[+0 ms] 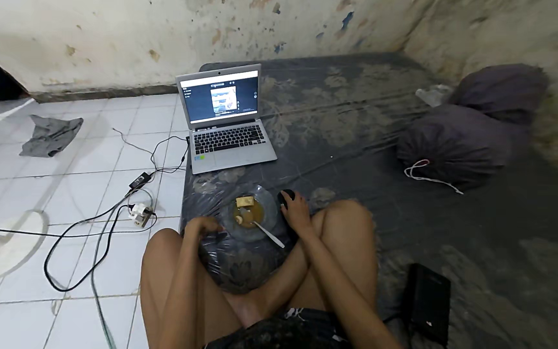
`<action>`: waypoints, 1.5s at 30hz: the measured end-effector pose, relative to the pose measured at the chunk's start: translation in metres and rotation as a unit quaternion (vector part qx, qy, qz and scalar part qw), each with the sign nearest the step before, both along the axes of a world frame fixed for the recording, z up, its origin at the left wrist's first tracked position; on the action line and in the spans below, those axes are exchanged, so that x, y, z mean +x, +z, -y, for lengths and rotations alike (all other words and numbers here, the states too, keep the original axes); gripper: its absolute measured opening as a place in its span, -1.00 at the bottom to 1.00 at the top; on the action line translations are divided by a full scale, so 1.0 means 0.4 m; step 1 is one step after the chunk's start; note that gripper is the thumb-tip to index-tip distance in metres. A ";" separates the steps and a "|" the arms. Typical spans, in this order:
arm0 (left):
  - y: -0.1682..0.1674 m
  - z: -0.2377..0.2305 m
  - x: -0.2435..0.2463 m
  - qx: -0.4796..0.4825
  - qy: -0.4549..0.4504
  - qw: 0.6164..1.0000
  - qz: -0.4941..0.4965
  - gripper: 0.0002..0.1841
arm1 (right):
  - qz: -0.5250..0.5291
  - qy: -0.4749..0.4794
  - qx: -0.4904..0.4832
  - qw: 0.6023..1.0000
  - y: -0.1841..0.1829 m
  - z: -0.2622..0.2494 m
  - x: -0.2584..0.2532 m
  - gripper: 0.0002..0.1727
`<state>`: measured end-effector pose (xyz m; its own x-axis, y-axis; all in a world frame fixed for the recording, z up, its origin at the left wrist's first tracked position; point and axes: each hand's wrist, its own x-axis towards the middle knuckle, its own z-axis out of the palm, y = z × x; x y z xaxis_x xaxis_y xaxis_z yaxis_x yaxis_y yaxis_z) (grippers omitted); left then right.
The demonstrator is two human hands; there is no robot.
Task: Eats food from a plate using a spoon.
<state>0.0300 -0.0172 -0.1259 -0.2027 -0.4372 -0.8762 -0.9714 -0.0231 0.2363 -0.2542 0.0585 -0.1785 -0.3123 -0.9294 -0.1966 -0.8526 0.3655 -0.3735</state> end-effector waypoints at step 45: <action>0.013 -0.001 -0.021 -0.003 0.024 1.000 0.003 -0.42 | 0.010 -0.038 0.019 0.999 0.024 -0.005 0.004 -0.39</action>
<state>0.0215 -0.0169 -0.1208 -0.1773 -0.4509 -0.8748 -0.9705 -0.0676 0.2315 -0.2526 0.0604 -0.1690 -0.3779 -0.8947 -0.2379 -0.8140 0.4436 -0.3750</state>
